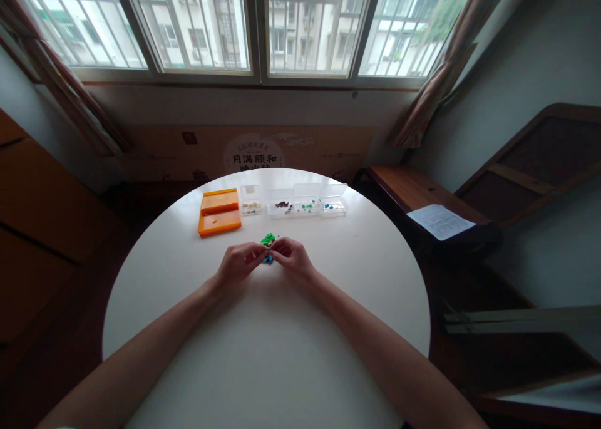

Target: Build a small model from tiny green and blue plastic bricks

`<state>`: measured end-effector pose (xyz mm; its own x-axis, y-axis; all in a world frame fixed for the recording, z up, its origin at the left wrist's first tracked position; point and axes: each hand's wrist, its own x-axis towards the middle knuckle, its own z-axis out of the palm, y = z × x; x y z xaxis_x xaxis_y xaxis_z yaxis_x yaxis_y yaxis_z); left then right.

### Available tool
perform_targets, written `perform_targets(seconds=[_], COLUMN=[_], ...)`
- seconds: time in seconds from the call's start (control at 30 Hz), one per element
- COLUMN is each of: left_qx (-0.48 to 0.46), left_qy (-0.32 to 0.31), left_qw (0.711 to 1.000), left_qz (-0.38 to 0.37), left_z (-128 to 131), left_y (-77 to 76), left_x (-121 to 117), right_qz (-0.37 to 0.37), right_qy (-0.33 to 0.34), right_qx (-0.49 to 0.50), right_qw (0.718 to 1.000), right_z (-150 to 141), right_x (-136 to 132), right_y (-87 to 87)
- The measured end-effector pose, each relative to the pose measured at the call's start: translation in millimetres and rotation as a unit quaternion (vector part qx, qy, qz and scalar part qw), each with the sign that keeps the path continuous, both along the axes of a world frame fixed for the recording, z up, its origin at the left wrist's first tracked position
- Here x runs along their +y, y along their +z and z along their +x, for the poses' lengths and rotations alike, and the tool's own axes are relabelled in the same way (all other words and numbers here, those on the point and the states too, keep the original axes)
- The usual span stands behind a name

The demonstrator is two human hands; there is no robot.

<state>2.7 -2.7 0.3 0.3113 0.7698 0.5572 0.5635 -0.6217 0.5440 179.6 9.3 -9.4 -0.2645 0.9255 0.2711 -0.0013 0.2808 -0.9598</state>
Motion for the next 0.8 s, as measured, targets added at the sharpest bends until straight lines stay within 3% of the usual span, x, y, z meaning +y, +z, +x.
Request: perform_targets(seconds=[0.8], left_qx=[-0.005], left_qy=[-0.022], left_qw=[1.000], left_qz=[0.021], left_z=[0.2], left_y=[1.6], left_x=[0.1], right_qz=[0.009], right_qy=[0.002], right_qx=[-0.003], right_qw=[1.000], right_z=[-0.7], right_x=[1.5], right_y=[-2.5])
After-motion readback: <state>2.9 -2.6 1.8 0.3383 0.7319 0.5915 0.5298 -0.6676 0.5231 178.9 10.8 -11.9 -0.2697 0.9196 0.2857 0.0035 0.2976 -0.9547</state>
